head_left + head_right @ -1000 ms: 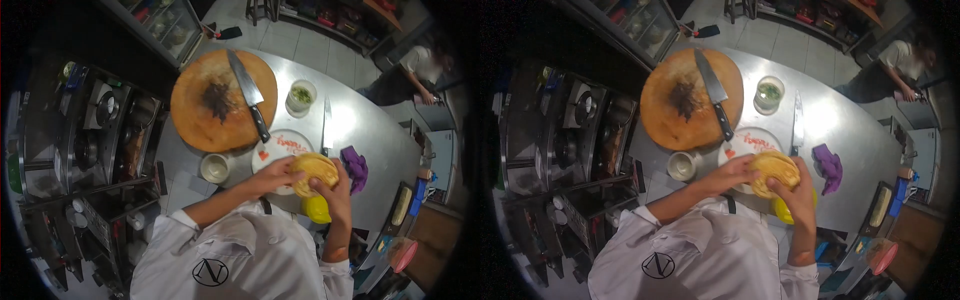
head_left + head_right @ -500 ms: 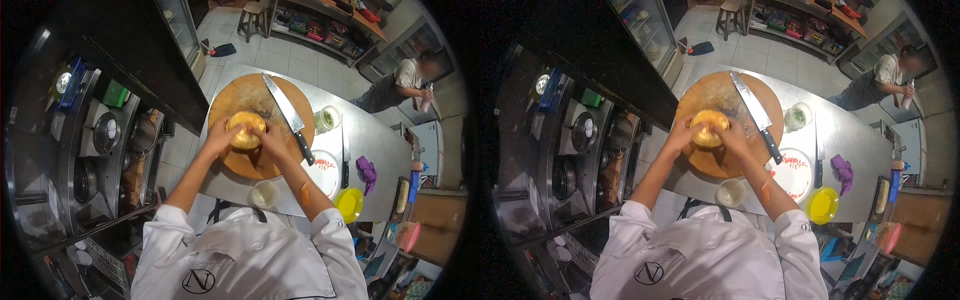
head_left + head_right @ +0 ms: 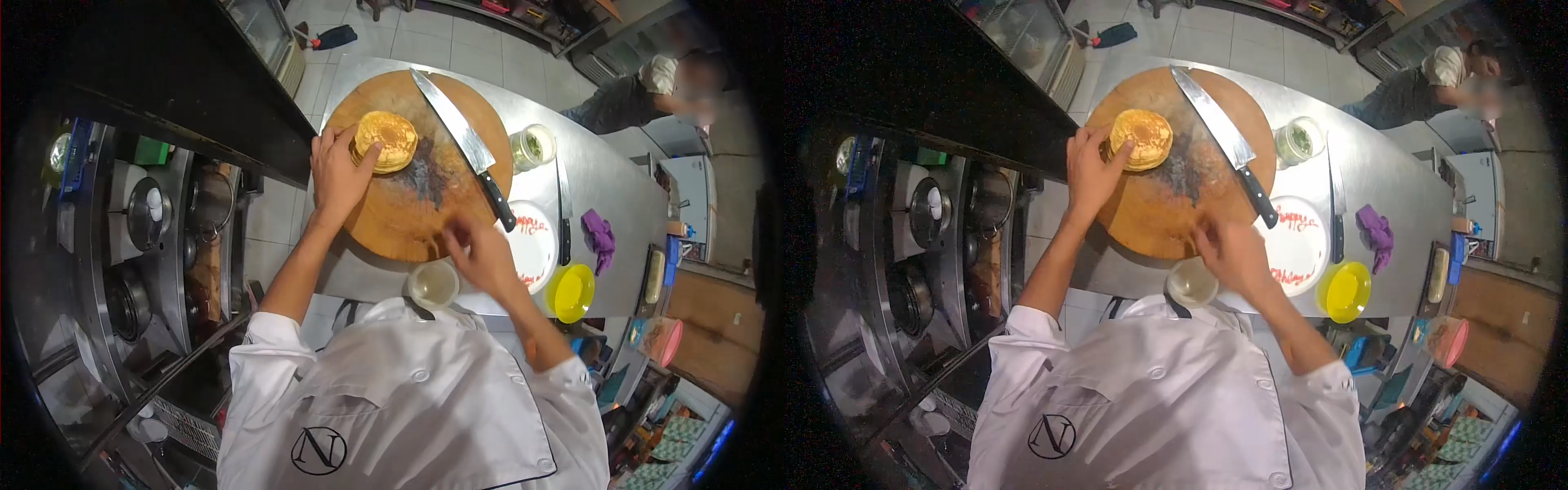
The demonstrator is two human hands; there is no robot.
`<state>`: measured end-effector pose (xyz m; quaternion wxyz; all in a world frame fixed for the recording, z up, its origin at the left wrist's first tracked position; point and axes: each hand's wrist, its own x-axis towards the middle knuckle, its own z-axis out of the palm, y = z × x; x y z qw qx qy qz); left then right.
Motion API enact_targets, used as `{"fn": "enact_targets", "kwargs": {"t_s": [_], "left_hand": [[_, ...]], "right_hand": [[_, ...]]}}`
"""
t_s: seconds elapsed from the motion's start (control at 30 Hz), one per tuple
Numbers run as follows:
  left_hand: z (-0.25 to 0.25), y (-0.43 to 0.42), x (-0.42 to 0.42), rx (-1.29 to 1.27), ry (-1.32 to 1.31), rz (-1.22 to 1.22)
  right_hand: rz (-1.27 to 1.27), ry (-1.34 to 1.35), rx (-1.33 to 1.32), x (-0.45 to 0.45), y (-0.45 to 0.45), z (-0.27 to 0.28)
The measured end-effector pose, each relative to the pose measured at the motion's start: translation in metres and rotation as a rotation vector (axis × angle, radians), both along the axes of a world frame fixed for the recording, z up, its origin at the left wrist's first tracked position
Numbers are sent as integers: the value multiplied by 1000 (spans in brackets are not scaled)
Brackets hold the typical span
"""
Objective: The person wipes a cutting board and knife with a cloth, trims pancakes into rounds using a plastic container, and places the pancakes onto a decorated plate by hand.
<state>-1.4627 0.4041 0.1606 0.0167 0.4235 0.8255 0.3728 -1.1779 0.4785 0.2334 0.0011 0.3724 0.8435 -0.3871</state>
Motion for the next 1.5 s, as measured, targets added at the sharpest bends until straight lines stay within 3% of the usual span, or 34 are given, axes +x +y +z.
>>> {"fn": "enact_targets", "kwargs": {"t_s": [0.07,0.2,0.27,0.4,0.47,0.5,0.57,0.77,0.83,1.07,1.13,1.2,1.27,1.33,1.37,1.43,1.5], "left_hand": [[6,2,8,-17,59,33],[12,15,13,-83,110,85],[15,22,12,-100,73,105],[11,27,8,-150,132,99],[10,28,5,-112,171,84],[10,28,4,-122,138,84],[9,28,-1,-126,104,69],[-24,31,-20,125,-103,79],[-17,32,-23,63,-444,39],[38,25,13,150,-551,-80],[44,19,24,167,-546,-123],[62,9,42,185,-539,-167],[94,1,76,134,-839,-293],[98,-1,106,121,-985,-429],[98,-1,121,109,-1128,-559],[82,3,153,95,-1234,-689],[58,4,182,23,-1218,-702]], "right_hand": [[80,-166,33,49,-26,-21],[-17,-184,-42,105,-61,-80],[-253,-149,-455,109,-65,-93],[-338,-66,-569,123,-75,-120],[-336,163,-533,128,-78,-135],[-343,166,-528,128,-75,-128],[-545,122,-850,124,-67,-109],[-606,159,-819,119,-70,-113],[-590,156,-888,120,-68,-116],[-588,206,-786,115,-72,-102],[-338,50,-309,125,-77,-121],[-331,-11,-182,121,-74,-66],[-327,-76,-52,119,-68,-35],[-450,480,-416,120,-61,-27],[-458,478,-416,121,-57,-24],[-732,993,-1192,121,-46,-21],[-773,950,-1188,131,-38,-26]]}}
